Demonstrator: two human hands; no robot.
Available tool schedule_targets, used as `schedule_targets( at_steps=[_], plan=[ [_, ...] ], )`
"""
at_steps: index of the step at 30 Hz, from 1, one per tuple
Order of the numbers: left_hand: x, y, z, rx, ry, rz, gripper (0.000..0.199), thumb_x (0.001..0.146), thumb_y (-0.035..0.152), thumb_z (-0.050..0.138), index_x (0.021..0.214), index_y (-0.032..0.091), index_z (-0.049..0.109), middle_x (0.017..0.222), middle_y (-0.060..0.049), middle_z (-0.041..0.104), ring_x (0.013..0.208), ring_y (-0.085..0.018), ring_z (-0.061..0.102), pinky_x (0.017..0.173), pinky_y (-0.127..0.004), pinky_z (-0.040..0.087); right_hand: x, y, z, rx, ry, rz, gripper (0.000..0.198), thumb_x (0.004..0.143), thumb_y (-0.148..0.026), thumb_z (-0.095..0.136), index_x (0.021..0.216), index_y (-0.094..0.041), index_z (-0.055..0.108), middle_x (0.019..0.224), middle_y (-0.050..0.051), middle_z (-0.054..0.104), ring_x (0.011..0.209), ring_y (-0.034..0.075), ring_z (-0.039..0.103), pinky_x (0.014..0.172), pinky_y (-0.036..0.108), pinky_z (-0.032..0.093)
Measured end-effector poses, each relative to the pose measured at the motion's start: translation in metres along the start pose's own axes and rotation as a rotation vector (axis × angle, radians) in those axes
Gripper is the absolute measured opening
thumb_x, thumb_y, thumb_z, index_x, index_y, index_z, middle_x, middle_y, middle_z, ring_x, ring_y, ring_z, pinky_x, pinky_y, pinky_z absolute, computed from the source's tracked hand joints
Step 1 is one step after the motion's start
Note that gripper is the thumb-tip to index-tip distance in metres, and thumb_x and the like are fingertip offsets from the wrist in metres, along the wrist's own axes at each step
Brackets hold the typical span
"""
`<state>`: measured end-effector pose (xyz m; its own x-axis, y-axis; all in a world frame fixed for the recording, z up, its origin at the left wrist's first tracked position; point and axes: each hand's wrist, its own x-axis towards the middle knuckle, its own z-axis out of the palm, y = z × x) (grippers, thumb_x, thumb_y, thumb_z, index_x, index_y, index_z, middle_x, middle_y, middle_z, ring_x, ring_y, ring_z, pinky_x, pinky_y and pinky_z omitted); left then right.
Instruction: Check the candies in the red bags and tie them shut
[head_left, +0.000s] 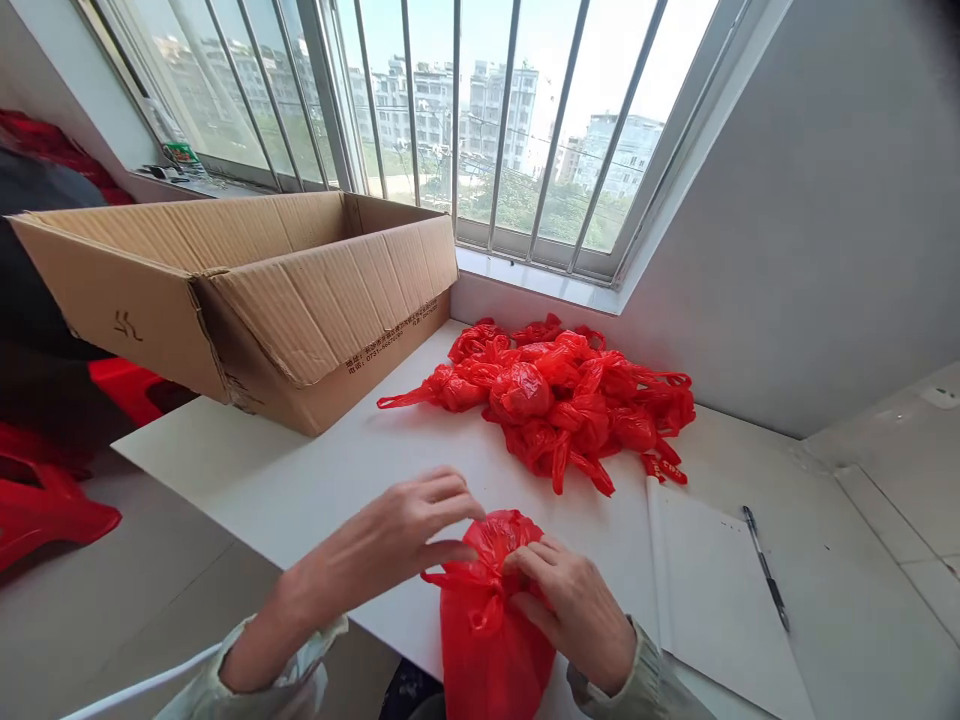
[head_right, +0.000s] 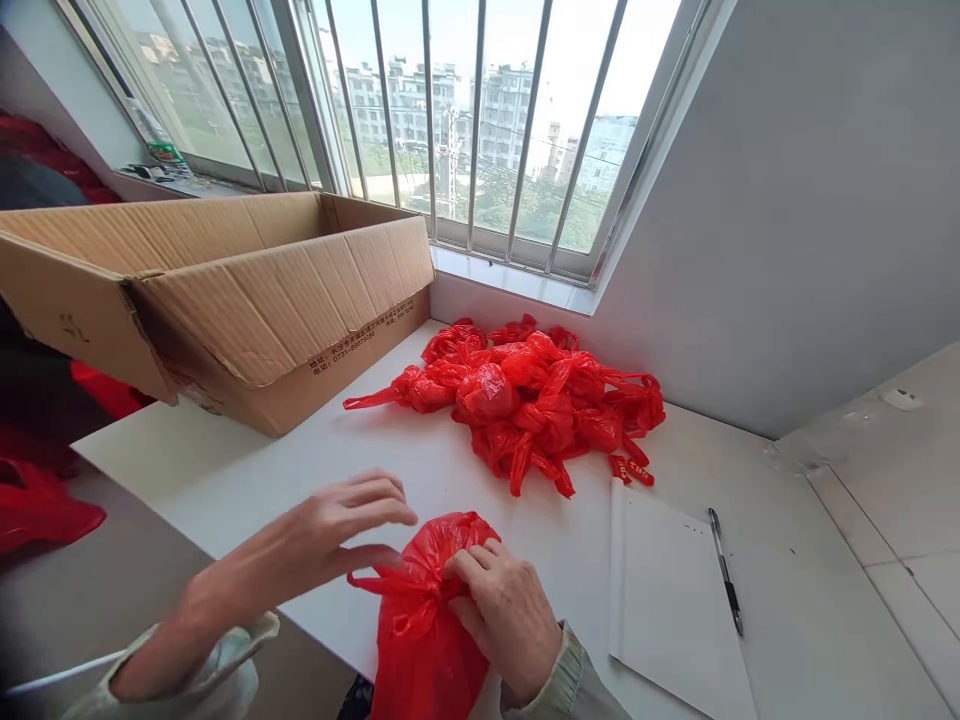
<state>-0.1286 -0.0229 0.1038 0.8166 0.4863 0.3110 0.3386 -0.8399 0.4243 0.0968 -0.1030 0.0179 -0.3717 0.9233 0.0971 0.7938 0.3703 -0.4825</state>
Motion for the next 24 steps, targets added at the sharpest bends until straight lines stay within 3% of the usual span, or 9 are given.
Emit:
schedule_targets(
  at_steps=[1,3,5,8,10,13,16,19,24],
  plan=[
    [0.001,-0.003,-0.018,0.080,0.077,-0.022,0.016,0.088,0.024,0.065,0.104,0.020,0.065,0.095,-0.004,0.065,0.091,-0.017,0.060,0.080,-0.022,0.047,-0.001,-0.002,0.002,-0.019,0.008,0.000,0.031,0.076,-0.004,0.058,0.098,-0.024,0.061,0.090,0.001,0.066,0.084,0.019,0.061,0.069,0.027,0.048],
    [0.002,-0.012,-0.061,0.325,0.347,-0.043,0.021,0.087,0.034,0.065,0.100,0.017,0.068,0.099,-0.003,0.064,0.102,-0.019,0.057,0.092,-0.026,0.044,-0.004,-0.006,0.003,-0.047,0.036,-0.030,0.052,0.073,-0.002,0.056,0.118,-0.027,0.057,0.099,0.004,0.063,0.090,0.021,0.060,0.071,0.029,0.051],
    [0.003,-0.025,-0.108,0.653,0.539,-0.195,0.042,0.091,0.041,0.051,0.108,0.005,0.065,0.110,-0.007,0.057,0.117,-0.024,0.048,0.103,-0.041,0.034,-0.008,-0.011,0.005,-0.067,0.081,-0.084,0.068,0.070,0.001,0.053,0.130,-0.030,0.050,0.108,0.006,0.059,0.096,0.022,0.058,0.076,0.031,0.053],
    [0.003,-0.056,-0.168,0.975,0.645,-0.373,0.071,0.089,0.048,0.025,0.121,-0.012,0.048,0.132,-0.015,0.039,0.131,-0.038,0.030,0.099,-0.055,0.024,-0.011,-0.013,0.016,-0.112,0.209,-0.112,0.055,0.072,0.005,0.048,0.113,-0.030,0.061,0.107,0.007,0.057,0.097,0.022,0.057,0.079,0.033,0.054],
    [0.003,-0.082,-0.191,1.026,0.631,-0.539,0.077,0.088,0.045,0.013,0.109,-0.021,0.048,0.133,-0.022,0.040,0.133,-0.042,0.023,0.096,-0.055,0.027,-0.014,-0.008,0.031,-0.144,0.336,-0.106,0.041,0.077,0.003,0.046,0.100,-0.026,0.063,0.102,0.007,0.058,0.093,0.021,0.058,0.078,0.033,0.055],
    [0.001,-0.115,-0.203,0.824,0.528,-0.801,0.077,0.089,0.058,0.039,0.090,-0.017,0.053,0.119,-0.024,0.059,0.128,-0.031,0.043,0.100,-0.057,0.032,-0.021,0.006,0.055,-0.190,0.567,-0.124,0.030,0.087,-0.005,0.043,0.103,-0.023,0.061,0.101,0.008,0.057,0.089,0.020,0.058,0.076,0.034,0.055],
    [-0.001,-0.128,-0.199,0.720,0.451,-0.892,0.076,0.081,0.065,0.056,0.089,-0.011,0.058,0.120,-0.023,0.062,0.126,-0.028,0.046,0.104,-0.061,0.027,-0.029,0.022,0.073,-0.210,0.759,-0.139,0.029,0.091,-0.011,0.042,0.115,-0.021,0.056,0.104,0.009,0.055,0.091,0.019,0.058,0.074,0.032,0.055],
    [-0.004,-0.124,-0.192,0.736,0.435,-0.860,0.083,0.075,0.071,0.057,0.091,-0.010,0.059,0.123,-0.022,0.061,0.127,-0.028,0.046,0.105,-0.056,0.029,-0.031,0.035,0.079,-0.222,0.862,-0.122,0.034,0.091,-0.014,0.041,0.122,-0.022,0.052,0.105,0.010,0.053,0.094,0.020,0.057,0.074,0.033,0.055],
    [-0.007,-0.112,-0.186,0.813,0.369,-0.897,0.096,0.071,0.081,0.045,0.095,-0.012,0.059,0.114,-0.014,0.066,0.118,-0.029,0.052,0.101,-0.048,0.035,-0.025,0.044,0.078,-0.244,0.886,-0.087,0.036,0.088,-0.016,0.045,0.121,-0.025,0.054,0.104,0.009,0.053,0.091,0.021,0.057,0.073,0.034,0.054]
  ],
)
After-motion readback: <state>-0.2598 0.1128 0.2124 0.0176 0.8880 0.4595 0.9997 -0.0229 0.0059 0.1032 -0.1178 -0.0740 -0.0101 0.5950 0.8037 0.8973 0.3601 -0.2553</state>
